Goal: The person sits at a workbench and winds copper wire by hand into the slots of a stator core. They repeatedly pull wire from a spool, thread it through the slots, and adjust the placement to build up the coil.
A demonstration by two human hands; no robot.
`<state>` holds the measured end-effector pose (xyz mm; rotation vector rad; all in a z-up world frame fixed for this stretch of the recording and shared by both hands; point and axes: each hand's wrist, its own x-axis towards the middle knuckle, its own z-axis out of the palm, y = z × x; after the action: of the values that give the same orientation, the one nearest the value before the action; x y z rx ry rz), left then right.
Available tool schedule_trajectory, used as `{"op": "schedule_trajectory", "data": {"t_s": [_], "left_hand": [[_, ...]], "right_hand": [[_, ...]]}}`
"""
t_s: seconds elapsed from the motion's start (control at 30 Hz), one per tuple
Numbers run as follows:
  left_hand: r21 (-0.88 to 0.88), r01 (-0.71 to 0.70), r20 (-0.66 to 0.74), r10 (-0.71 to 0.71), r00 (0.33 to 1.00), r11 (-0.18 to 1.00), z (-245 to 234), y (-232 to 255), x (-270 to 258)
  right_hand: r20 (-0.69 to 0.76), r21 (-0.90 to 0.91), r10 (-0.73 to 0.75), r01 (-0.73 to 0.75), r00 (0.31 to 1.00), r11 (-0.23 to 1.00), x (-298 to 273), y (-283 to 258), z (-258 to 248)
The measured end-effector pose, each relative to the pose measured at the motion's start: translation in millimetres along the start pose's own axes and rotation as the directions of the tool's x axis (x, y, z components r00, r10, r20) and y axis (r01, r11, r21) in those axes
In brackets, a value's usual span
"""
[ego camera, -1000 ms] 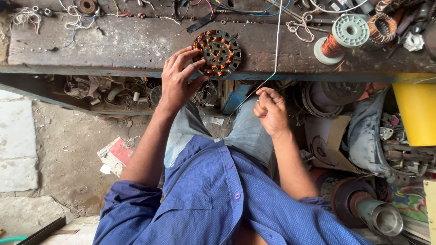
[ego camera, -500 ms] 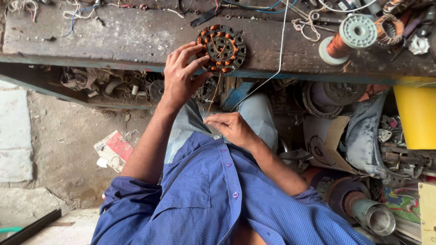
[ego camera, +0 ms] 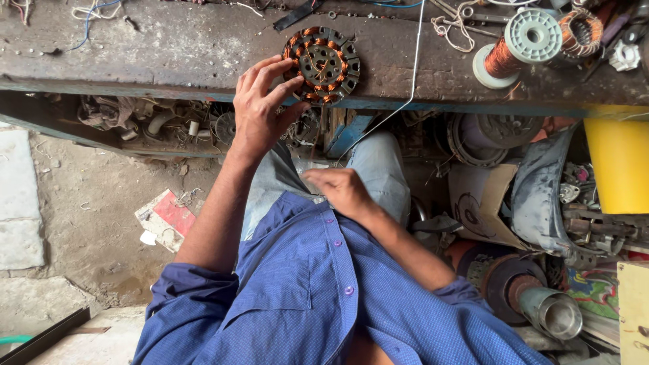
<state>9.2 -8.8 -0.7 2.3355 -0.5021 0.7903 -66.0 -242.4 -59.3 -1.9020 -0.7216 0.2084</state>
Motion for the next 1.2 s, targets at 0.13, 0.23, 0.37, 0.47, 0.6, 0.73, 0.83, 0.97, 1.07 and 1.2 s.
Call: {"op": "schedule_trajectory", "data": {"t_s": [0.13,0.23,0.37,0.47,0.6,0.73,0.83,0.97,1.07,1.2], "left_hand": [[0.013,0.007,-0.002,-0.007,1.000,1.000,0.0,-0.5,0.6],[0.009,0.009,-0.002,-0.009,1.000,1.000,0.6,-0.3,-0.2],[0.005,-0.001,-0.007,0.001,1.000,1.000,1.5,-0.3,-0.4],[0.013,-0.010,-0.010,0.011,1.000,1.000,1.4,-2.6,1.8],[0.008,-0.016,0.002,0.016,1.000,1.000,0.1,-3.7,-2.2],[0.004,-0.023,0.000,0.023,1.000,1.000,0.7,-0.6,1.7],[0.009,-0.021,-0.008,0.021,1.000,1.000,0.9,-0.3,1.1],[0.016,-0.026,-0.014,0.027,1.000,1.000,1.0,-0.6,-2.3],[0.012,-0.028,-0.014,0.028,1.000,1.000,2.5,-0.5,1.8],[0.013,-0.015,-0.012,0.015,1.000,1.000,2.7,1.7,-0.9]], "right_hand": [[0.227,-0.197,-0.054,0.100,0.972,0.975,19.9,-15.8,24.6],[0.105,-0.151,-0.228,0.242,0.968,0.959,24.1,-3.3,32.6],[0.153,-0.272,0.109,-0.064,0.982,0.960,20.9,37.4,33.5],[-0.069,-0.221,0.165,-0.176,0.984,0.959,2.9,62.0,10.4],[-0.254,-0.435,0.273,-0.362,0.928,0.825,-32.5,65.2,-40.3],[-0.328,-0.411,0.162,-0.295,0.930,0.863,-57.5,39.3,-80.4],[-0.157,0.097,0.331,-0.319,0.930,0.943,-70.2,16.3,-109.3],[-0.218,0.669,0.304,-0.085,0.927,0.738,-85.3,-21.4,-141.4],[-0.284,0.679,0.154,0.085,0.946,0.730,-70.9,-47.7,-147.8],[-0.096,0.521,-0.168,0.193,0.981,0.831,-27.7,-75.8,-111.2]]}}
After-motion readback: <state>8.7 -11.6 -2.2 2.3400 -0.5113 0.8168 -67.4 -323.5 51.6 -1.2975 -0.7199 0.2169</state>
